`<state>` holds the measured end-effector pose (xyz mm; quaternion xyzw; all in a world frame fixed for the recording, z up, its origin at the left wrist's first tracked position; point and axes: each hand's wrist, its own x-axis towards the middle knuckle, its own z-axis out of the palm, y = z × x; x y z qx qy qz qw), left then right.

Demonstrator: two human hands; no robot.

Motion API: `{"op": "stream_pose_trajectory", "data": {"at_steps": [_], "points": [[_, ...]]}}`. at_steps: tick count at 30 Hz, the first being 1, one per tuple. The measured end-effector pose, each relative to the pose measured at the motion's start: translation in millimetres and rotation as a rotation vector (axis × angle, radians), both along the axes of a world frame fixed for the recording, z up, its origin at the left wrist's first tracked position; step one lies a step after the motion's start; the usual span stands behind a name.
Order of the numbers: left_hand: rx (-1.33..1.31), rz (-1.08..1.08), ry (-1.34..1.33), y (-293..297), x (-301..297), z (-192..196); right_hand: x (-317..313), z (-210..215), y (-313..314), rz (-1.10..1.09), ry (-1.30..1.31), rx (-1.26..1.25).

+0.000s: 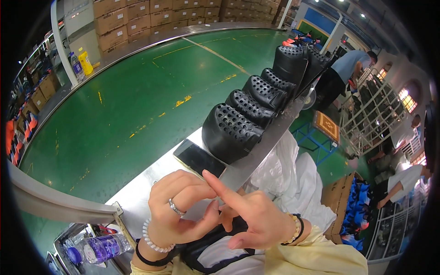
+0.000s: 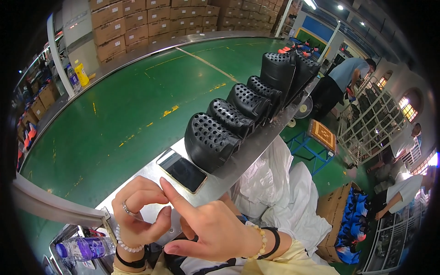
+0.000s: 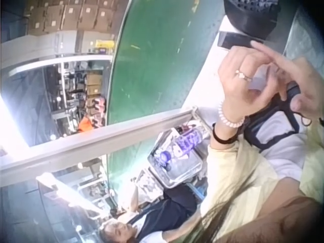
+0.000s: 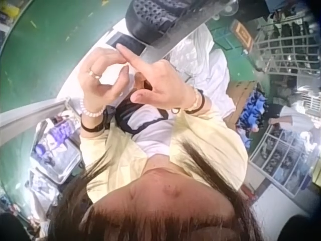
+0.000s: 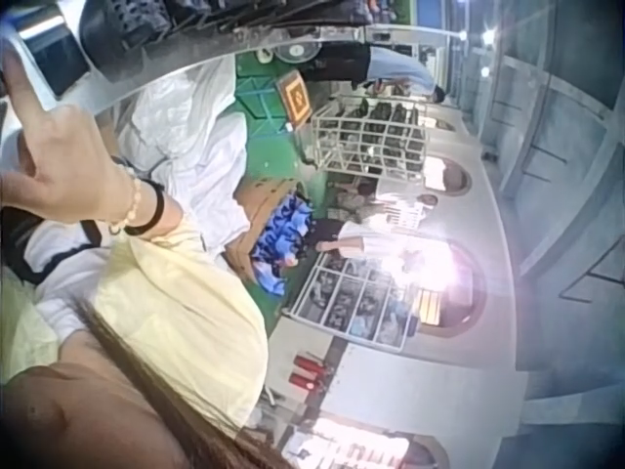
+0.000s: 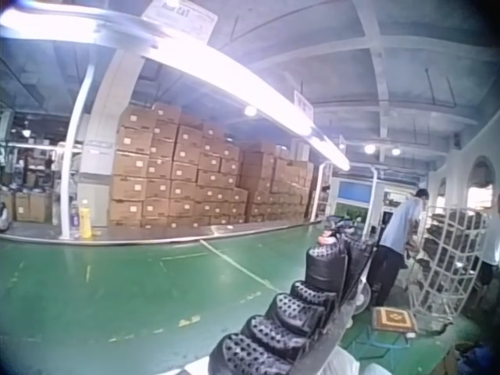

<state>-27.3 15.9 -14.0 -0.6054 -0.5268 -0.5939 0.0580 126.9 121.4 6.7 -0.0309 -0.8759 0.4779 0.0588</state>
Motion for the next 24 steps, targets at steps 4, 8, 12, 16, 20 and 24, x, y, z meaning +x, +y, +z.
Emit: {"op": "stream_pose_trajectory", "data": {"at_steps": [4,8,12,16,20,24], "points": [[0.0,0.027,0.052,-1,1,0,1,1,2,0.014,-0.005,0.023],[-0.014,0.076,0.094,-3,3,-2,2,3,0,0.012,-0.011,0.084],[0.017,0.108,0.153,-1,1,-3,1,4,0,0.001,-0.008,0.143],[-0.013,0.14,0.167,-1,4,-2,-1,4,2,-0.009,-0.023,0.157],[-0.065,0.167,0.326,2,8,5,1,-7,1,-0.07,0.127,0.244],[-0.149,0.31,0.532,-15,14,5,-1,7,-11,-0.049,-0.119,0.372]]}}
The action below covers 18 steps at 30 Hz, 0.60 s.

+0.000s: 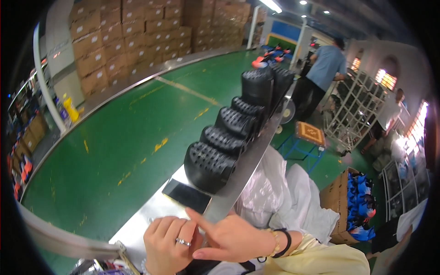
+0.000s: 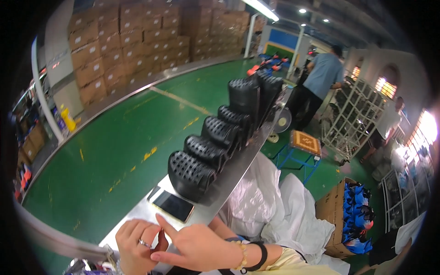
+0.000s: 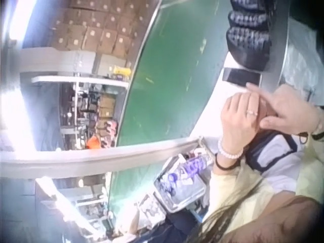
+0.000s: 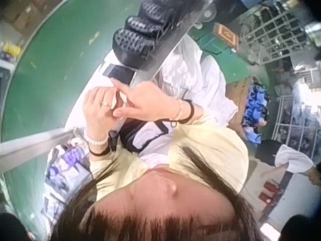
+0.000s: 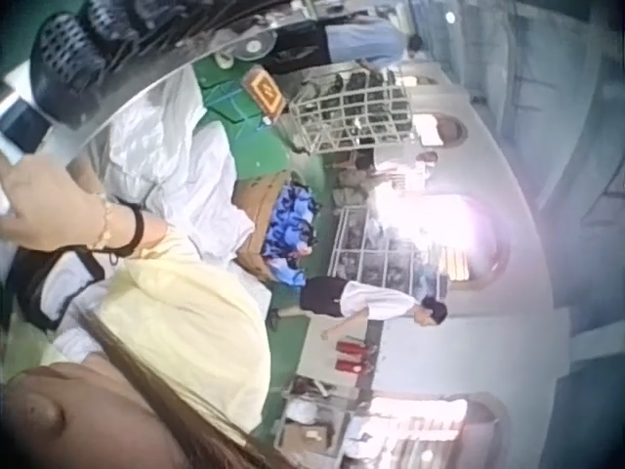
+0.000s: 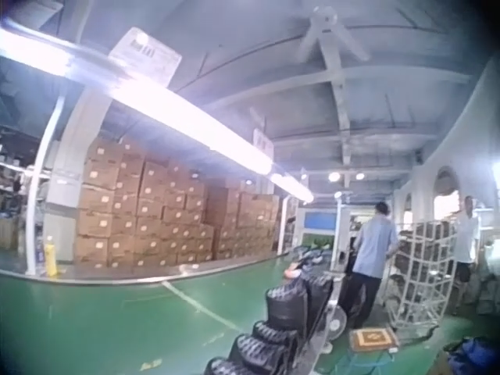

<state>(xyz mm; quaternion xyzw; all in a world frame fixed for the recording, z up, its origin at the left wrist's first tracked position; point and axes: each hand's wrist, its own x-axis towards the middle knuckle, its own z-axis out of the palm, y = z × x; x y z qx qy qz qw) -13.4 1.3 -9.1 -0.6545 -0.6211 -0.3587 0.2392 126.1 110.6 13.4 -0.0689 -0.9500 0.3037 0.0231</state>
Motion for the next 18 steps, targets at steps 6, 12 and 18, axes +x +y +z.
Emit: {"op": "stream_pose_trajectory", "data": {"at_steps": [6,12,18], "points": [[-0.188,-0.052,-0.129,-4,18,27,6,3,0,-0.031,0.035,0.02],[-0.134,-0.06,-0.108,-1,20,27,7,5,-1,-0.019,0.069,0.006],[0.036,-0.06,-0.087,4,11,21,9,4,-1,-0.005,0.133,-0.041]]}}
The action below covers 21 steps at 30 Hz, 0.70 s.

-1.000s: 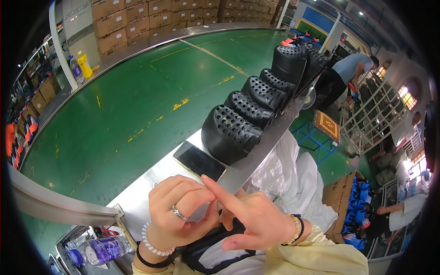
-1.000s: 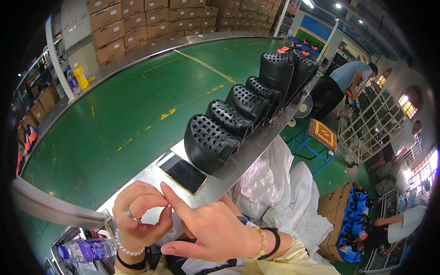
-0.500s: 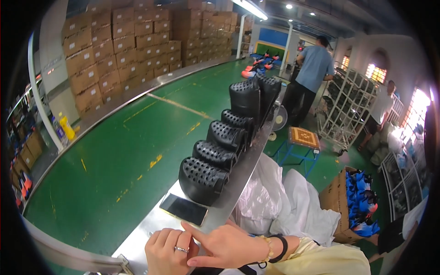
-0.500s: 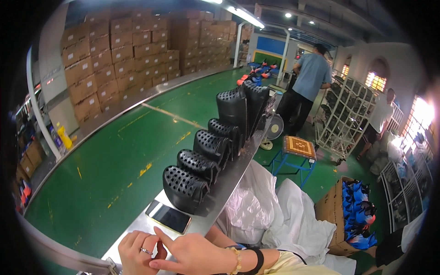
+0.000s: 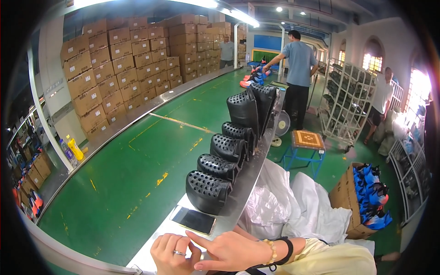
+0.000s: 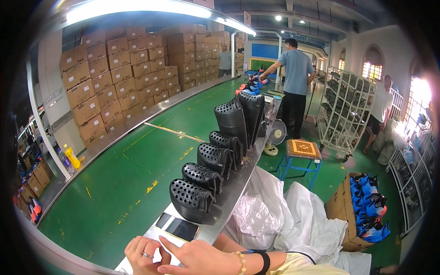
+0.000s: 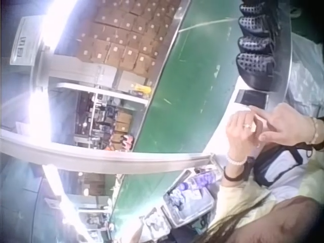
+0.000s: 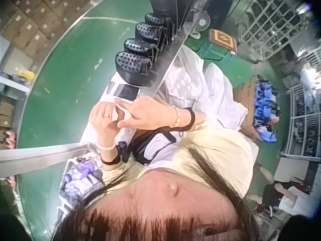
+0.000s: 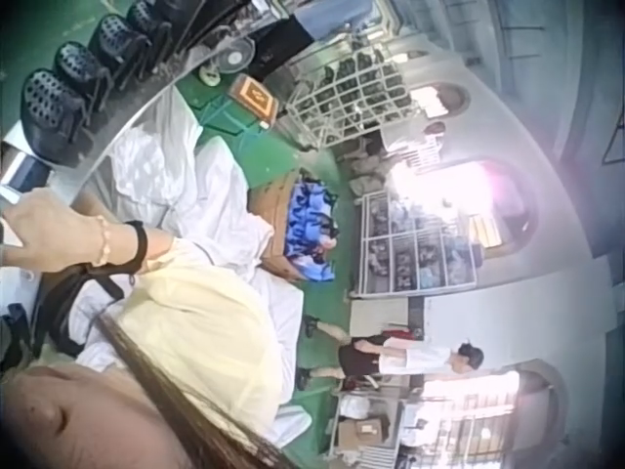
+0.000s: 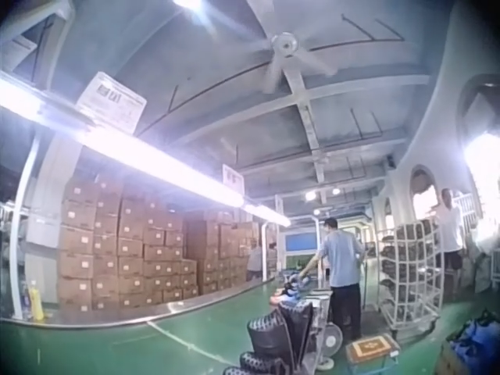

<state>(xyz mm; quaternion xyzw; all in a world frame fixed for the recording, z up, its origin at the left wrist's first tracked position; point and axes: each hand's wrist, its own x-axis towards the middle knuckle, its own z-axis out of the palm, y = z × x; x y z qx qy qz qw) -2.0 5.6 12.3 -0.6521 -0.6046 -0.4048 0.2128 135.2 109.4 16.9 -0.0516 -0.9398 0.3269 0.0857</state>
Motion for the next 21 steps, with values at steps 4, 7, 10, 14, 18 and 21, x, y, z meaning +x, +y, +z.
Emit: {"op": "stream_pose_trajectory", "data": {"at_steps": [4,7,10,14,18,21], "points": [[0.027,-0.06,-0.062,1,-6,4,2,5,1,-0.028,-0.001,-0.052],[0.013,-0.13,-0.107,2,-5,1,2,-1,4,-0.007,0.013,-0.056],[-0.033,-0.132,-0.097,2,-5,-3,1,-6,4,-0.014,0.019,-0.092],[-0.086,-0.082,-0.034,2,0,-6,2,-10,6,-0.032,0.009,-0.095],[-0.105,-0.055,0.006,5,10,-2,6,-40,12,0.034,0.339,0.335],[-0.118,0.003,0.002,3,9,-3,4,23,4,-0.113,-0.268,-0.081]]}}
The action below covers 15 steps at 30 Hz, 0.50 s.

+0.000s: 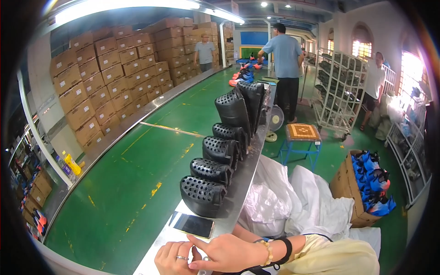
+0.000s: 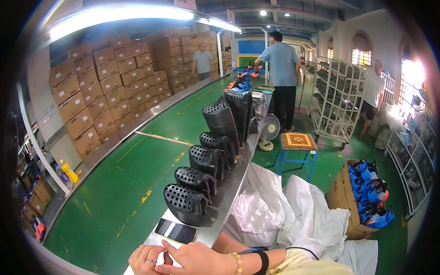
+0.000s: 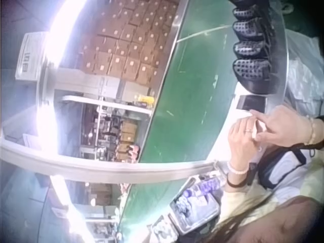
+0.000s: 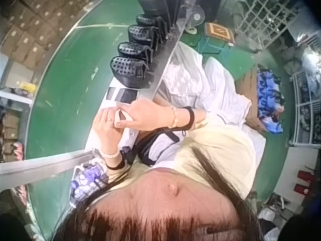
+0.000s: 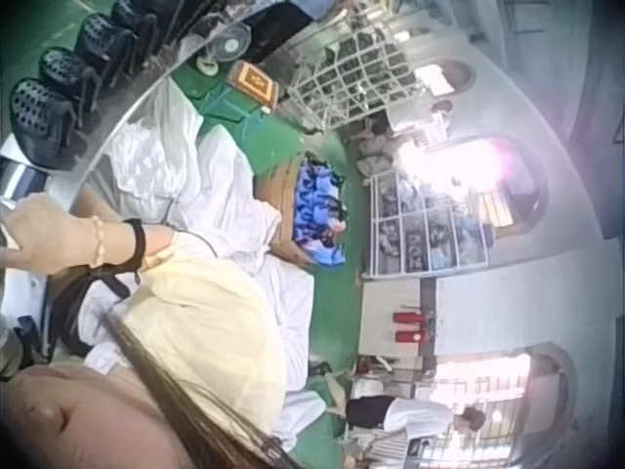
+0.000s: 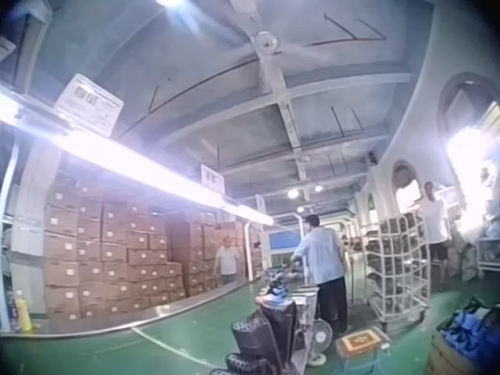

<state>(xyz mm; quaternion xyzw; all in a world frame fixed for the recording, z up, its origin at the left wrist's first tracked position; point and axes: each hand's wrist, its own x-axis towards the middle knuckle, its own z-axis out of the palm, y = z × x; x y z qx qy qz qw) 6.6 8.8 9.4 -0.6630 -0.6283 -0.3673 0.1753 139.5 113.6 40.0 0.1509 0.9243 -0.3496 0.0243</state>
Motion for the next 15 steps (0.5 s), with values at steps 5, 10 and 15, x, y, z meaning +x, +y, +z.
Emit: {"op": "stream_pose_trajectory", "data": {"at_steps": [5,10,15], "points": [[-0.035,0.067,0.015,-7,-17,-16,-14,-36,-5,0.018,0.324,0.146],[-0.15,-0.087,-0.067,-27,-29,-17,-27,-32,-18,0.039,0.304,0.014],[0.016,-0.049,-0.049,-17,-23,-21,-15,-25,-22,0.042,0.347,0.041]]}}
